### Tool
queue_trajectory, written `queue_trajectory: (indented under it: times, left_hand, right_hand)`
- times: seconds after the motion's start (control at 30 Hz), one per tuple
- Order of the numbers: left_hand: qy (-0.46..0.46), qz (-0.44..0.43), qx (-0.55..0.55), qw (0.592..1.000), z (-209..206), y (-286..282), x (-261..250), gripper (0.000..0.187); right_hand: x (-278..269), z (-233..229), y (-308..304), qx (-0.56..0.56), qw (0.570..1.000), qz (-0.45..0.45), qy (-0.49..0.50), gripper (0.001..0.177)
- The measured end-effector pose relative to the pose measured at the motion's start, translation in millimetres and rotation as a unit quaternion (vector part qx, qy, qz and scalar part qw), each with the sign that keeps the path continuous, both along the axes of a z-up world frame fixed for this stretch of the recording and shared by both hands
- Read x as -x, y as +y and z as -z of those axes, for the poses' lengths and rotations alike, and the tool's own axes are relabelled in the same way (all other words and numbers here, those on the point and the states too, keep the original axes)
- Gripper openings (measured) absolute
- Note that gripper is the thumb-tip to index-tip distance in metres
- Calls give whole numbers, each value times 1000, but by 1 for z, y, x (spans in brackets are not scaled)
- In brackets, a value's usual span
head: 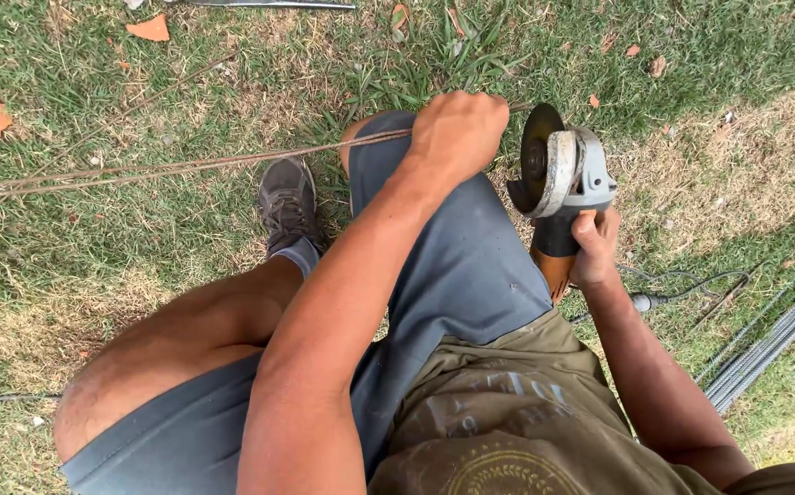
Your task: The person uses pliers to bend and straighten a metal rod against a brick wall. They then sit on the ground and use an angle grinder to cut the rod. Finally, they stand up and continue bending the rod with the pliers.
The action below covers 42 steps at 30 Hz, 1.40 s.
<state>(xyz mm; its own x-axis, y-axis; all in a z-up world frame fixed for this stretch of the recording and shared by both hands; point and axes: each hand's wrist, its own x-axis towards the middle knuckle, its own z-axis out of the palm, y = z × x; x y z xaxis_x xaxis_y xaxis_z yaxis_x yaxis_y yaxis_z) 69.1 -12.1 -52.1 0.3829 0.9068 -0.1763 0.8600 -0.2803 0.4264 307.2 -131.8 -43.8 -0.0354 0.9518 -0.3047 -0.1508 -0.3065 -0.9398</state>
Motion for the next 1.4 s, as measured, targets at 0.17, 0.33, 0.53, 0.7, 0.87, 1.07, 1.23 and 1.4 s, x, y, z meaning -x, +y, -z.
queue_trajectory:
  times: [0.17, 0.33, 0.53, 0.7, 0.87, 1.07, 1.23, 1.4]
  left_hand:
    - [-4, -5, -15, 1000, 2, 0, -3, 25]
    - [-121, -16, -96, 988, -8, -2, 5, 25]
    - [-109, -14, -105, 988, -10, -3, 3, 23]
    - [-121, -12, -86, 989, -6, -2, 1, 26]
    - [-131, -8, -96, 987, -5, -2, 2, 24]
    - [-137, 10, -91, 986, -10, -1, 3, 24]
    - [-122, 26, -90, 988, -10, 1, 2, 27]
    - [-107, 35, -81, 990, -21, 1, 10, 28]
  right_hand:
    - [-2, 5, -1, -18, 998, 6, -53, 74]
    - [15, -3, 3, -31, 994, 62, -89, 55]
    - [-2, 19, -2, -34, 993, 69, -94, 54]
    - [-9, 25, -4, -32, 992, 72, -94, 53]
    - [-5, 19, -2, -30, 993, 70, -89, 54]
    - [14, -6, 3, -39, 993, 68, -93, 53]
    - [32, -33, 13, -54, 992, 68, -87, 51]
    - [28, -26, 16, -69, 991, 62, -98, 49]
